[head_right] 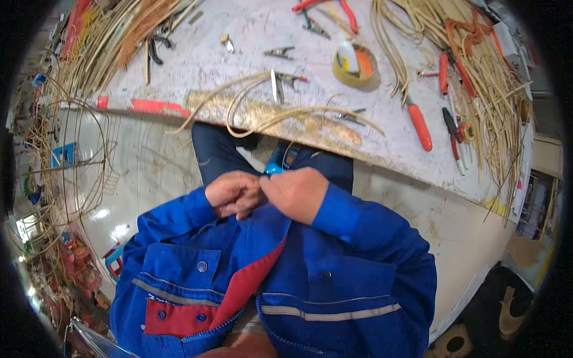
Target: Assembling thin wood strips into a frame using pliers and adhesive.
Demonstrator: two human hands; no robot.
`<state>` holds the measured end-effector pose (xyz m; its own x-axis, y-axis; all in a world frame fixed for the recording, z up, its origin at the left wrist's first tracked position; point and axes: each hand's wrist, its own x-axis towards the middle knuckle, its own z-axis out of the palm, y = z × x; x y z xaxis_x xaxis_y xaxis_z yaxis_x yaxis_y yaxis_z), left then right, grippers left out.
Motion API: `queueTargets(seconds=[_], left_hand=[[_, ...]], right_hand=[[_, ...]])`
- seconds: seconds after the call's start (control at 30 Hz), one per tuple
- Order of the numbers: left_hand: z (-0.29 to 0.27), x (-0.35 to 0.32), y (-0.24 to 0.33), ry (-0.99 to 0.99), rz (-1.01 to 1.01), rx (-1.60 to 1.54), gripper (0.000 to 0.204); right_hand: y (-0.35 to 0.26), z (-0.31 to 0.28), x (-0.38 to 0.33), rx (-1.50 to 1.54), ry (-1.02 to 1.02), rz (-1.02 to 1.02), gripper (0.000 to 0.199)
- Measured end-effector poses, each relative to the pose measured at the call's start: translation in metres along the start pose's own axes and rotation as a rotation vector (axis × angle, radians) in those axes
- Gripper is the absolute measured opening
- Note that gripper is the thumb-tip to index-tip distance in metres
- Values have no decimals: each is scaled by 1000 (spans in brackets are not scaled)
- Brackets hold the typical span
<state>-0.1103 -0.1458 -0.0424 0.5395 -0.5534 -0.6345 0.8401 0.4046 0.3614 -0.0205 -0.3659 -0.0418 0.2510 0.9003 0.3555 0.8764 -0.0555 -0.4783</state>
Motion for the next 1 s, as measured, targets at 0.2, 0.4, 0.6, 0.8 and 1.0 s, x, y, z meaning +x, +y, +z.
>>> queueTargets(seconds=[0.2,0.4,0.6,0.8,1.0], left_hand=[[1,0,-3,1,-102,34,24],[5,2,-2,11,-133,51,23],[9,6,-1,67,-132,117,26],[0,5,-6,44,-51,292,29],[1,7,1,-112,-123,334,35]], right_hand=[[-7,-7,-3,-91,-128,-110,37],[-7,-6,-7,-78,-128,-114,36],[-9,-3,-7,-47,-102,-83,12],[-5,-10,-8,28,-138,-47,11],[-3,-11,-17,78,-169,-52,10]])
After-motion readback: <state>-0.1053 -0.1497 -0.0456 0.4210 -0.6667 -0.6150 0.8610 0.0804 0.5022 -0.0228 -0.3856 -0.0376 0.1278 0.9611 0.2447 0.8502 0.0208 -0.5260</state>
